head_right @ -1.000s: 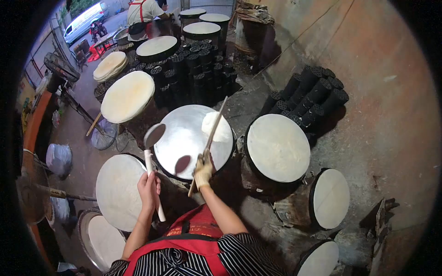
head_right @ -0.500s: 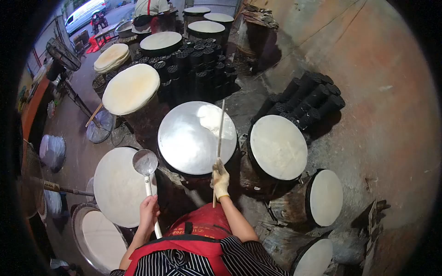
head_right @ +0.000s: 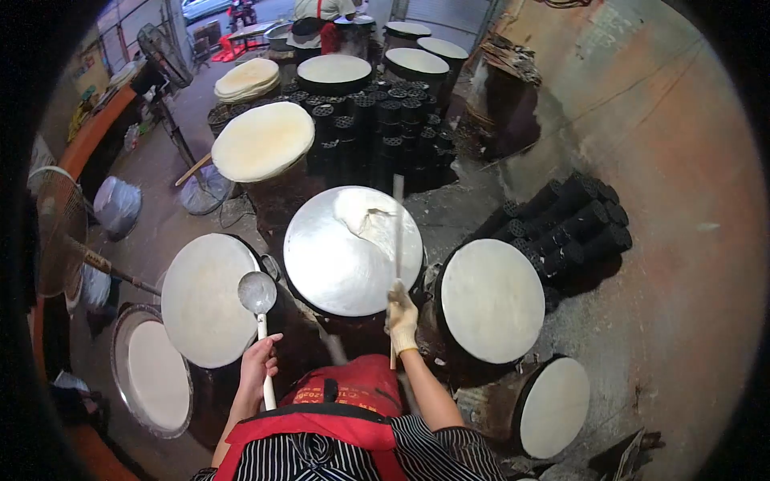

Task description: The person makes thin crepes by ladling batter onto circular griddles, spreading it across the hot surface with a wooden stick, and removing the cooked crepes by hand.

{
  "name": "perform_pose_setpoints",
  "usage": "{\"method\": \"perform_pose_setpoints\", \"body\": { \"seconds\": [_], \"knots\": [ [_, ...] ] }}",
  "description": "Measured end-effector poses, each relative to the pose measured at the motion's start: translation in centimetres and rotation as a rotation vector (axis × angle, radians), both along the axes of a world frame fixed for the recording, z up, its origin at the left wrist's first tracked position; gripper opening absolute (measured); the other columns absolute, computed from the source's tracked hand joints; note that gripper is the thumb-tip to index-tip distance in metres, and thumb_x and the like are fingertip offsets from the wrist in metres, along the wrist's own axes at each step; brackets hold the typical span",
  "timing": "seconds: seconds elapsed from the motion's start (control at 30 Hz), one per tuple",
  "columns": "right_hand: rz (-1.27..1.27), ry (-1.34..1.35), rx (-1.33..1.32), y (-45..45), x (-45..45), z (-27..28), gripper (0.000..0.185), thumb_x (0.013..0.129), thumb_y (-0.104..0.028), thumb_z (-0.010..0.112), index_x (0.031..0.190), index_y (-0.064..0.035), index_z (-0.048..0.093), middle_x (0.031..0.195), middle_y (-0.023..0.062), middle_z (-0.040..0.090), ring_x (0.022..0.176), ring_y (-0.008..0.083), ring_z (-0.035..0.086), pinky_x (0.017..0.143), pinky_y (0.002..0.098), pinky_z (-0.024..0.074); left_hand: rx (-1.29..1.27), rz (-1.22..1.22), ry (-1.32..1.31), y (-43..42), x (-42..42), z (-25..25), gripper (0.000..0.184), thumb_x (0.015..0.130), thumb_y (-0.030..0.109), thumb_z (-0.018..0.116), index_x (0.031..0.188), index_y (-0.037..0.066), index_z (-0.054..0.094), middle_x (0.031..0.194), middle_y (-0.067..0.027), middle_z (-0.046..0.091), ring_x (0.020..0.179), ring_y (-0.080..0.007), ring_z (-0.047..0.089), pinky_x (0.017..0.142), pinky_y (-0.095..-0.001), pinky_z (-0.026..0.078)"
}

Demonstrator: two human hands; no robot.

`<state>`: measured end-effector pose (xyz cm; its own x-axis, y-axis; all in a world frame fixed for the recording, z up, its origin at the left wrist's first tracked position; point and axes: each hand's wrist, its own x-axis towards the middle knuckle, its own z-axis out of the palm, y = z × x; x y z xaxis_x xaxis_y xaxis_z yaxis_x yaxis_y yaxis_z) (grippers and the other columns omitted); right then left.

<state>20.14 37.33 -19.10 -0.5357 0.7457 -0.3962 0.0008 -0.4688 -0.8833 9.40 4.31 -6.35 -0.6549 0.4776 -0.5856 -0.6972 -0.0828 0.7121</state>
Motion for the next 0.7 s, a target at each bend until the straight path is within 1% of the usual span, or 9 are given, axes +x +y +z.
{"method": "perform_pose_setpoints", "body": {
  "seconds": [0.1,0.23,0.3,0.37,0.47,0.53,0.6,0.63,0.7],
  "knots": [
    [-0.038,0.133,0.128,3.7,-0.4,-5.7,0.044,0.091,-0.006,0.054,0.134,-0.0158,0.057,0.087,0.0006,0.063,0.051,0.0071,0.044,0.044,0.0225,0.0362,0.008,0.053,-0.005,1.6,2.0,0.4,0.026,0.098,0.024,0.056,0.106,0.000,0.064,0.068,0.0053,0.039,0.053,-0.0029,0.036,0.042,-0.0177,0.030],
    [0.330,-0.084,0.573,3.4,-4.9,-3.5,0.048,0.092,-0.009,0.055,0.140,-0.0116,0.050,0.100,0.0024,0.064,0.062,0.0055,0.047,0.052,0.0205,0.0393,-0.009,0.187,-0.045,4.2,4.8,0.3,0.030,0.097,0.028,0.057,0.092,-0.001,0.061,0.066,0.0036,0.041,0.051,-0.0038,0.037,0.041,-0.0186,0.031],
    [0.439,-0.120,0.447,3.0,-5.5,-1.4,0.046,0.094,-0.017,0.058,0.139,-0.0103,0.050,0.086,0.0015,0.062,0.058,0.0069,0.048,0.050,0.0228,0.0412,-0.010,0.259,-0.060,4.9,6.1,-0.3,0.034,0.097,0.031,0.057,0.084,0.000,0.059,0.065,0.0021,0.043,0.050,-0.0047,0.037,0.040,-0.0191,0.031],
    [0.607,-0.274,0.198,2.1,-3.7,6.9,0.045,0.095,-0.023,0.060,0.136,-0.0055,0.053,0.078,0.0006,0.059,0.061,0.0083,0.053,0.054,0.0238,0.0452,0.004,0.280,-0.084,5.3,7.0,-0.6,0.035,0.097,0.032,0.057,0.088,-0.002,0.060,0.065,0.0026,0.042,0.051,-0.0042,0.037,0.040,-0.0186,0.030],
    [0.726,-0.123,0.042,5.5,0.5,8.4,0.043,0.095,-0.027,0.061,0.134,-0.0100,0.055,0.066,-0.0044,0.049,0.043,0.0083,0.038,0.039,0.0266,0.0317,-0.001,0.309,-0.087,5.6,8.1,-0.3,0.034,0.098,0.031,0.056,0.097,-0.003,0.062,0.066,0.0042,0.039,0.051,-0.0030,0.036,0.041,-0.0177,0.030],
    [0.562,-0.320,0.131,8.0,1.2,7.5,0.041,0.095,-0.029,0.060,0.132,-0.0123,0.057,0.067,-0.0031,0.052,0.042,0.0096,0.040,0.039,0.0271,0.0333,-0.011,0.310,-0.052,5.5,8.5,-0.3,0.033,0.098,0.029,0.056,0.105,-0.003,0.063,0.067,0.0055,0.038,0.052,-0.0022,0.035,0.042,-0.0171,0.030],
    [0.294,-0.284,0.229,10.4,-0.2,4.4,0.041,0.097,-0.010,0.047,0.138,-0.0166,0.052,0.064,-0.0009,0.051,0.036,0.0092,0.035,0.032,0.0287,0.0288,-0.023,0.285,0.004,5.1,9.0,-0.9,0.032,0.099,0.027,0.055,0.112,-0.002,0.063,0.068,0.0067,0.037,0.053,-0.0015,0.034,0.042,-0.0165,0.029],
    [0.368,-0.186,0.431,11.9,-1.0,0.4,0.040,0.097,-0.013,0.048,0.137,-0.0170,0.052,0.063,-0.0012,0.051,0.036,0.0088,0.034,0.032,0.0280,0.0289,-0.038,0.283,0.012,5.3,9.0,-0.4,0.029,0.099,0.024,0.055,0.115,0.000,0.062,0.069,0.0075,0.036,0.053,-0.0011,0.034,0.043,-0.0160,0.028],
    [0.564,-0.118,0.439,11.9,-1.9,-1.4,0.040,0.096,-0.017,0.054,0.135,-0.0106,0.054,0.080,0.0013,0.058,0.054,0.0065,0.043,0.048,0.0225,0.0356,-0.041,0.296,0.010,5.4,9.1,0.1,0.031,0.099,0.025,0.055,0.115,0.000,0.062,0.068,0.0072,0.036,0.053,-0.0012,0.034,0.043,-0.0158,0.028]
  ]
}}
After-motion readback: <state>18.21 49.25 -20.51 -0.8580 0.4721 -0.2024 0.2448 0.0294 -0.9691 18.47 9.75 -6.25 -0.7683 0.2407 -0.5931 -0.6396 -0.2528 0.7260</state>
